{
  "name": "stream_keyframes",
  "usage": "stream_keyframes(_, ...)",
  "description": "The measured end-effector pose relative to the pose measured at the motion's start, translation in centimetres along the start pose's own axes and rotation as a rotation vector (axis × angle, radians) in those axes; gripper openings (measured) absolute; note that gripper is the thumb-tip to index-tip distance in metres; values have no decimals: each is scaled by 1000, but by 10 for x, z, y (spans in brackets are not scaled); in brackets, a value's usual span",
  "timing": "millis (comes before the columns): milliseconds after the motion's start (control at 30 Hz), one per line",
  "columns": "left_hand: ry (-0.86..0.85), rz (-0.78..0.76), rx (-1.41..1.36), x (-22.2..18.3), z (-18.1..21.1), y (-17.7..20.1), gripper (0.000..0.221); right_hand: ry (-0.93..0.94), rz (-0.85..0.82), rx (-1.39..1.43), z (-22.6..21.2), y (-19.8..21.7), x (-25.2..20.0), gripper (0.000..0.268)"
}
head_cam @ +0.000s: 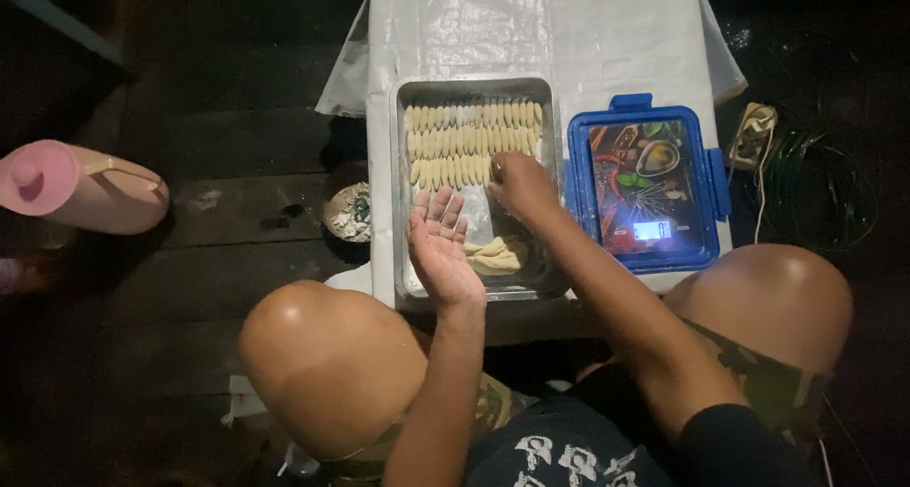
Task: Rolling small pieces of dough into thin strips and arranging them neatly in a metal tray.
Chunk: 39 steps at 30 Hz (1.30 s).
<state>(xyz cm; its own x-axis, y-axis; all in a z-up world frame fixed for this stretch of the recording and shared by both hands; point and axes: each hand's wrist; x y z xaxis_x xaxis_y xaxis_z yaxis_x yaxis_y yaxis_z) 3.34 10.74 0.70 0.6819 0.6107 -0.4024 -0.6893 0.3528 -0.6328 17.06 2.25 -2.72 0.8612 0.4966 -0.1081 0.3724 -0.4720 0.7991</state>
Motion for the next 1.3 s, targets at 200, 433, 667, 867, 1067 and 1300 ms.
stream_keyframes(200,6,1,-12,3,-4,2,55,21,27,-59,-6,2,-8,12)
stream_keyframes(433,-34,1,-2,0,-1,1,52,240,-202,-224,0,32,-48,34)
stream_keyframes(667,-97,-11,48,-3,2,-1,45,494,-346,-276,8,48,-109,24)
stream_keyframes(867,-95,-58,65,-1,-4,4,41,637,-88,-442,35,5,-109,22)
stream_keyframes(1067,-185,-224,585,-8,-13,10,34,734,-51,-523,36,9,-105,9)
stream_keyframes(1300,-581,-893,1844,-46,40,-1,90,696,-32,-293,2,54,-122,13)
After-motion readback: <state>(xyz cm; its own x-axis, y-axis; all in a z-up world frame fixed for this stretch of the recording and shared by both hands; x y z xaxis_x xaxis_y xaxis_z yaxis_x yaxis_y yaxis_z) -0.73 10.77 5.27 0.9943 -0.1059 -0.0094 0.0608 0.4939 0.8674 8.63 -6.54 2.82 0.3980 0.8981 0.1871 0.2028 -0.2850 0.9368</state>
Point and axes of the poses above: each hand's wrist, its own x-axis towards the middle knuckle, its own y-axis out of the back of the hand, z = x × y, and after that the axes turned 4 degrees about y, right-handed
